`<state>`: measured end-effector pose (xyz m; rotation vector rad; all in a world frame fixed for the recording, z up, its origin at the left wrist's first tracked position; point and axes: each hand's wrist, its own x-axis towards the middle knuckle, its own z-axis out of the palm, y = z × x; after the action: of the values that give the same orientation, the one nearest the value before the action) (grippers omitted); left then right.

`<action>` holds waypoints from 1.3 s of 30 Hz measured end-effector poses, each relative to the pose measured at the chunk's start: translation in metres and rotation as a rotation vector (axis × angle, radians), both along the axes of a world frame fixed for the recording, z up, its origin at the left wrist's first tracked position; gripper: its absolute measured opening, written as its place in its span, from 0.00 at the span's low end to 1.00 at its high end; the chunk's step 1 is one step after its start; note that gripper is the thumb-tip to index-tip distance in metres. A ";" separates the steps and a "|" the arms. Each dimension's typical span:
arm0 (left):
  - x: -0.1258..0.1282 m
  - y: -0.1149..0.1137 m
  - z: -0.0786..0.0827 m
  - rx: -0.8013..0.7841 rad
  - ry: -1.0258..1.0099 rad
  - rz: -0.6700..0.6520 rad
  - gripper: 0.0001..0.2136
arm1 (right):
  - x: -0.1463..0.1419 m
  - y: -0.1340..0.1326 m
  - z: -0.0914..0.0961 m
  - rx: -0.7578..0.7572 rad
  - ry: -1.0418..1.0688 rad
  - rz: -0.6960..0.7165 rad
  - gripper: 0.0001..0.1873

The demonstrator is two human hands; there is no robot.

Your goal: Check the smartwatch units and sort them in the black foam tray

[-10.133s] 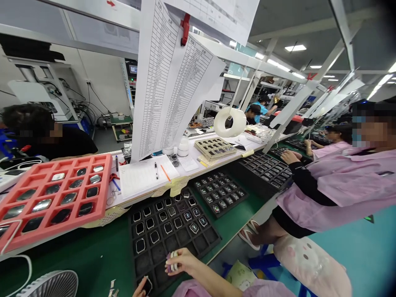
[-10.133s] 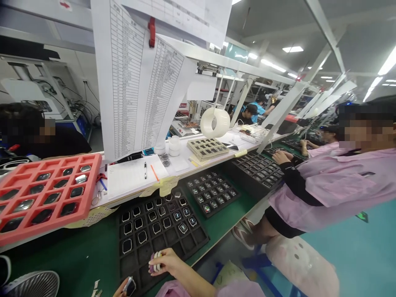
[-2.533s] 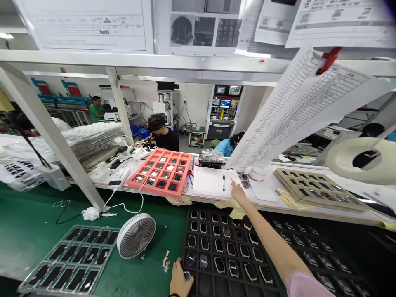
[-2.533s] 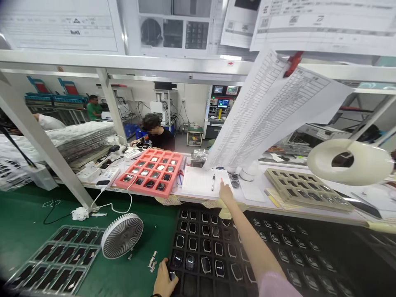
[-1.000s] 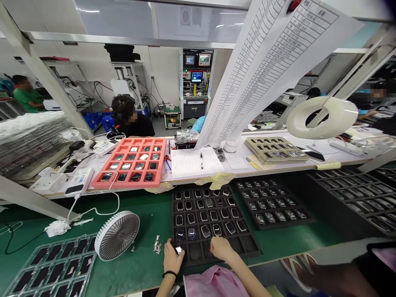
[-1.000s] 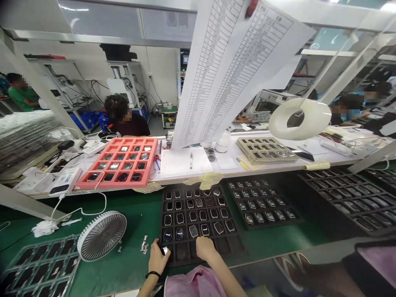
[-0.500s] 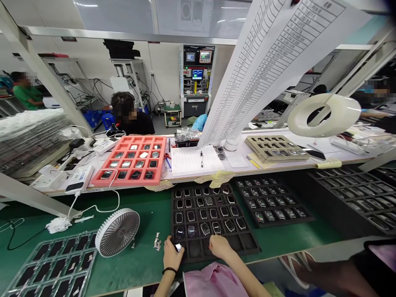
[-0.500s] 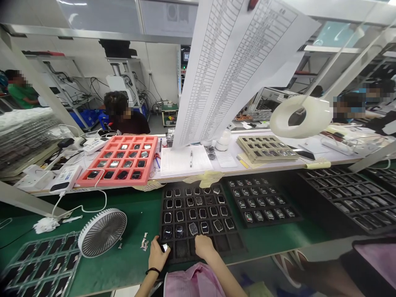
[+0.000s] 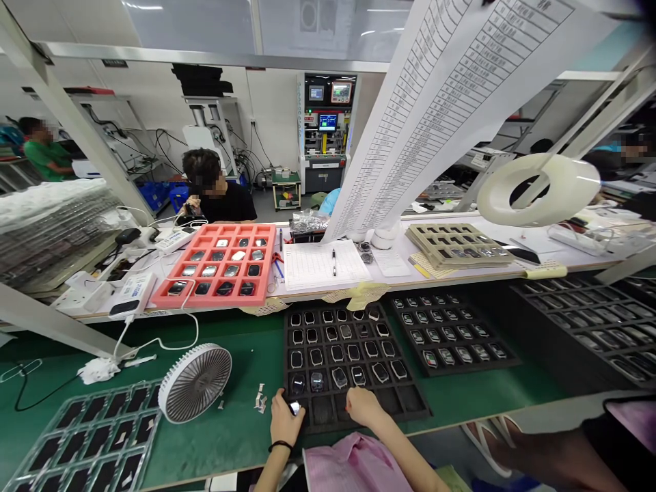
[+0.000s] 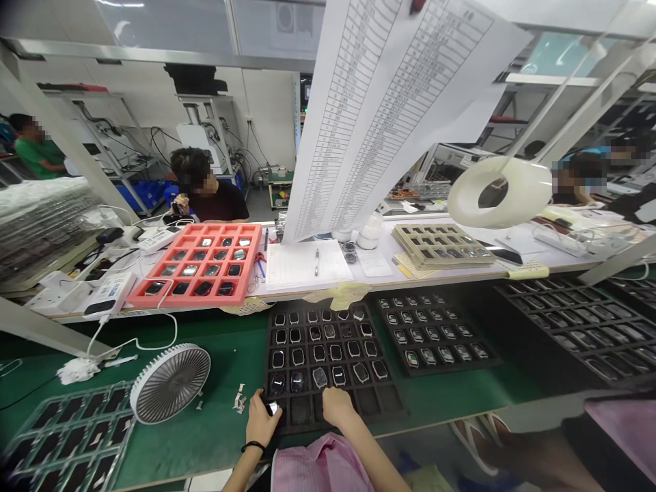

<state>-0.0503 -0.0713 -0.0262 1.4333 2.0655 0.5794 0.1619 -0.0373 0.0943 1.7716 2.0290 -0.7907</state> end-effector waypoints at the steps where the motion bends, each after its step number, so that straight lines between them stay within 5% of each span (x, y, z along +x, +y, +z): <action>1: 0.000 0.000 0.000 0.001 -0.001 0.000 0.26 | 0.000 0.000 0.000 0.001 0.002 0.000 0.14; 39: 0.003 -0.002 0.001 0.005 0.045 -0.008 0.25 | 0.018 -0.004 0.013 -0.028 0.051 -0.037 0.15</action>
<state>-0.0469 -0.0731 -0.0253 1.4695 2.0930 0.5547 0.1797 -0.0415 0.1072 1.7963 2.0124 -0.8792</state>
